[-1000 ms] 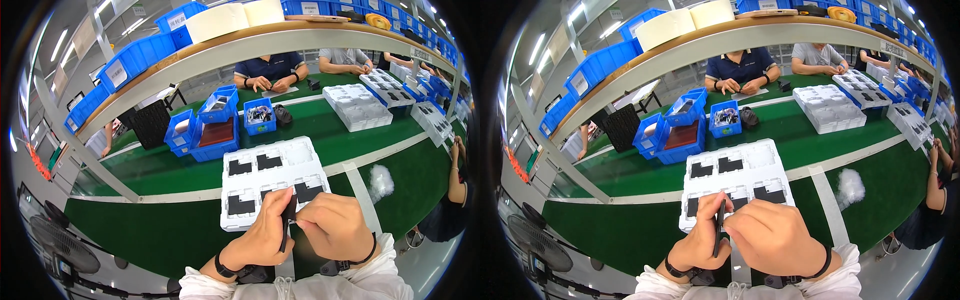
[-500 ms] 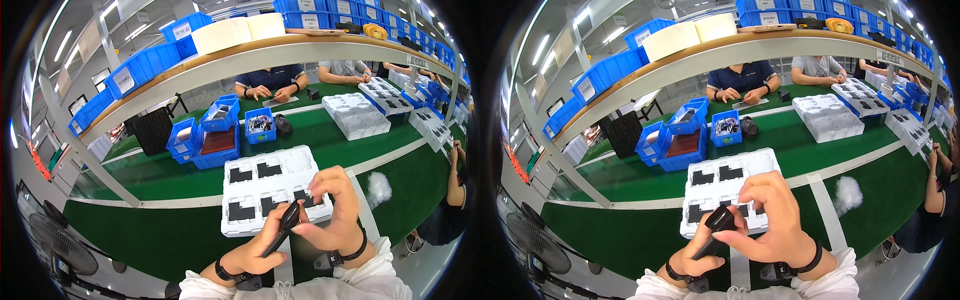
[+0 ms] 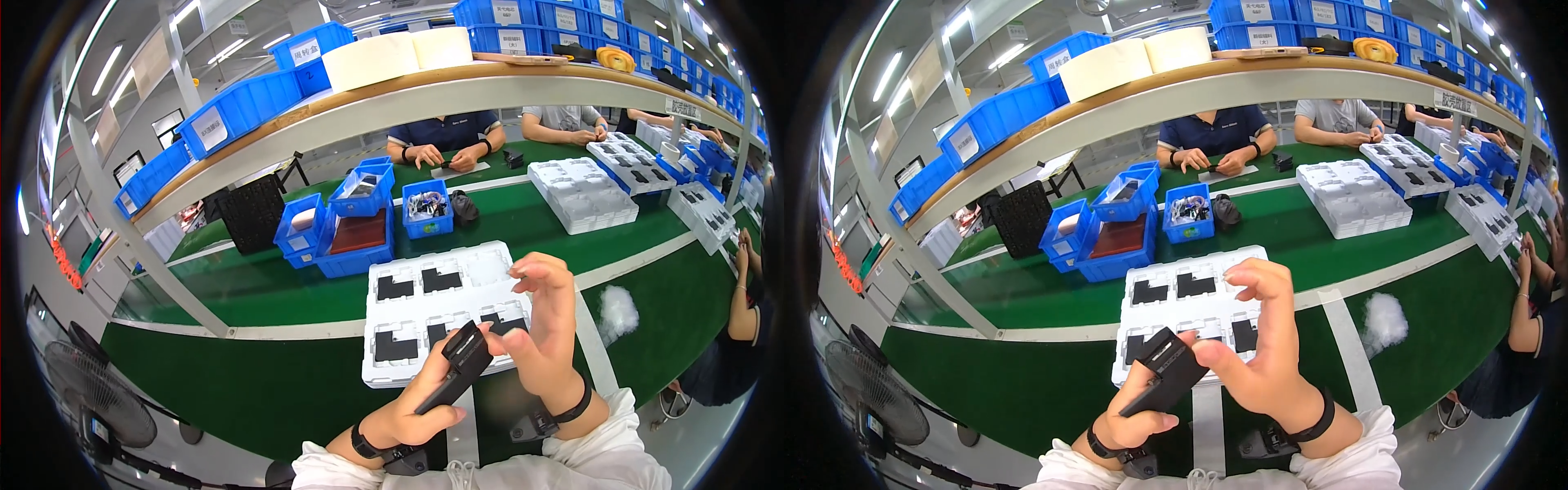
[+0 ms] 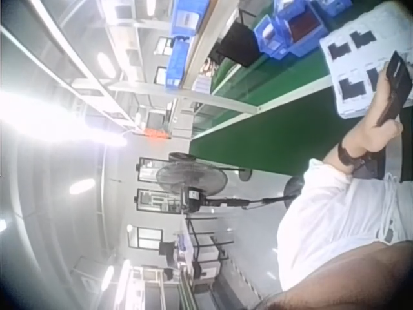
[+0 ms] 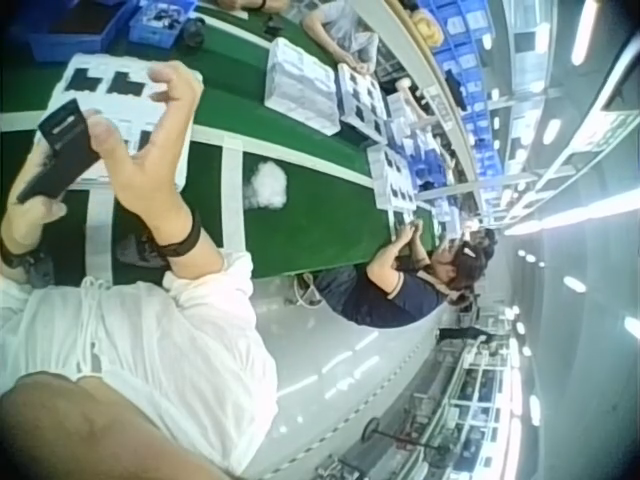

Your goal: The recorder assembles small black plastic electronic parts and places them into a white segmented tray on a factory assembly line.

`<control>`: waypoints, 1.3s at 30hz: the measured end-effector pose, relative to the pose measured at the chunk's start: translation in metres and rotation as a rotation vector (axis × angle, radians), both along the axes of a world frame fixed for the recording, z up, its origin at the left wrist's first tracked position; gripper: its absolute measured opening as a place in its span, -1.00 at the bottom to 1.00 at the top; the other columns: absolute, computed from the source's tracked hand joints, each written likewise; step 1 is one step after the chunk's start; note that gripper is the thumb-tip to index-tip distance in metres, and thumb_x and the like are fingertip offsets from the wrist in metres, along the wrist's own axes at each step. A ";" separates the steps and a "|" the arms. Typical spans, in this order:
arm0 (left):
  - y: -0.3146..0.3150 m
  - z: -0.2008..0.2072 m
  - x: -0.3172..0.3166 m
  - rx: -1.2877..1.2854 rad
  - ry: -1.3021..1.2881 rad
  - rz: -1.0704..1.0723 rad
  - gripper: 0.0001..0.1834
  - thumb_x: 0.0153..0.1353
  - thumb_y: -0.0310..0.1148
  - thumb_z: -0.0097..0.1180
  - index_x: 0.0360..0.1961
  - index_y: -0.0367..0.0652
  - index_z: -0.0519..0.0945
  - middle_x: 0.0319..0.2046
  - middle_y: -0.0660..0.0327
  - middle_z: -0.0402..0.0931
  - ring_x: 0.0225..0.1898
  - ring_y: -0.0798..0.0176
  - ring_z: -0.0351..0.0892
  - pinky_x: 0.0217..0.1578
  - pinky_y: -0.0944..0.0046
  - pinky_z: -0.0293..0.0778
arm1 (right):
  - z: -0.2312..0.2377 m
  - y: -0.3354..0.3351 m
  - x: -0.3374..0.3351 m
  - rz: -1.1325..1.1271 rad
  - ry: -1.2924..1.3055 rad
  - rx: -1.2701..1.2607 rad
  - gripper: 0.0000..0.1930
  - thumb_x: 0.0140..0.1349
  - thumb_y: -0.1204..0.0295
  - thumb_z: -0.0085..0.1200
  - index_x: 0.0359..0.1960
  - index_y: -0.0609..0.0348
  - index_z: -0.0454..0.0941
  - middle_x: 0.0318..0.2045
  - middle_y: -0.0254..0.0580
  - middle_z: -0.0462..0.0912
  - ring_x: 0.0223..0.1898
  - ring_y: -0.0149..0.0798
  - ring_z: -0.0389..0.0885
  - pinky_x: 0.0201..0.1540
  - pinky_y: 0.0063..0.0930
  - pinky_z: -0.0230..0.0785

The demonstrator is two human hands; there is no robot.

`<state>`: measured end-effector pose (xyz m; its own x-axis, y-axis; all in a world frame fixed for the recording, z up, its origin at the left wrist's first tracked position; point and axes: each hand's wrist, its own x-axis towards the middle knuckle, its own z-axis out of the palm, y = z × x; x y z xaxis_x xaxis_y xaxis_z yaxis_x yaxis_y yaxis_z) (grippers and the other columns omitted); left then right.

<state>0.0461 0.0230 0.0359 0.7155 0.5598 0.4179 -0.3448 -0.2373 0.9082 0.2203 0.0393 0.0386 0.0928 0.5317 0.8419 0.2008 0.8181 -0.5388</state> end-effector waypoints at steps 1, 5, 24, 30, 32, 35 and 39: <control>-0.003 0.002 -0.002 -0.051 0.063 0.068 -0.11 -0.24 -0.55 -0.16 0.23 -0.36 -0.15 0.15 0.02 -0.04 0.24 0.09 -0.09 0.21 0.18 -0.24 | 0.000 0.000 -0.001 -0.001 0.000 -0.002 -0.38 -0.09 0.25 0.24 -0.03 0.20 0.21 -0.17 -0.10 0.28 -0.14 -0.27 0.25 -0.13 -0.47 0.12; -0.005 -0.006 -0.009 0.040 0.146 0.088 -0.12 -0.24 -0.55 -0.16 0.23 -0.37 -0.15 0.16 0.02 -0.04 0.24 0.09 -0.08 0.21 0.18 -0.21 | 0.000 0.001 -0.009 0.084 -0.003 -0.067 -0.40 -0.11 0.29 0.25 -0.05 0.19 0.22 -0.15 -0.12 0.29 -0.15 -0.29 0.26 -0.13 -0.47 0.12; -0.002 -0.005 0.007 -0.033 -0.179 0.285 -0.24 0.04 -0.44 -0.13 0.27 -0.32 -0.11 0.27 0.01 -0.12 0.21 0.23 0.03 0.09 0.26 0.09 | -0.007 -0.020 -0.032 0.623 0.239 -0.552 -0.88 0.19 0.47 -0.01 -0.34 0.29 0.41 -0.50 -0.32 0.49 -0.52 -0.56 0.39 -0.46 -0.69 0.25; 0.000 0.007 -0.006 -0.042 -0.100 0.183 -0.08 0.01 -0.26 0.08 0.29 -0.27 -0.18 0.27 -0.04 -0.11 0.19 0.16 0.10 -0.06 0.26 0.28 | -0.001 -0.025 -0.033 0.586 0.341 -0.553 -0.86 0.21 0.46 -0.02 -0.30 0.31 0.44 -0.46 -0.31 0.54 -0.54 -0.60 0.45 -0.53 -0.74 0.30; 0.003 0.008 -0.008 -0.091 -0.187 0.073 -0.09 0.03 -0.30 0.06 0.29 -0.29 -0.21 0.27 -0.04 -0.11 0.23 0.16 0.05 0.04 0.26 0.21 | -0.005 -0.023 -0.031 0.568 0.317 -0.560 -0.86 0.20 0.45 -0.01 -0.32 0.31 0.45 -0.48 -0.31 0.54 -0.54 -0.60 0.45 -0.53 -0.75 0.30; 0.005 0.009 -0.009 -0.075 -0.183 0.066 -0.10 0.04 -0.28 0.06 0.29 -0.29 -0.20 0.26 -0.06 -0.07 0.27 0.10 -0.03 0.12 0.19 0.12 | -0.006 -0.022 -0.030 0.520 0.270 -0.550 -0.86 0.19 0.45 0.01 -0.34 0.31 0.46 -0.52 -0.31 0.54 -0.54 -0.60 0.45 -0.53 -0.75 0.29; 0.007 0.008 -0.006 -0.047 -0.216 0.069 -0.10 0.05 -0.27 0.06 0.29 -0.28 -0.20 0.24 -0.06 -0.02 0.30 0.04 -0.09 0.18 0.13 0.01 | -0.005 -0.023 -0.033 0.472 0.269 -0.542 -0.86 0.18 0.45 0.02 -0.38 0.31 0.46 -0.58 -0.32 0.55 -0.56 -0.59 0.45 -0.53 -0.72 0.27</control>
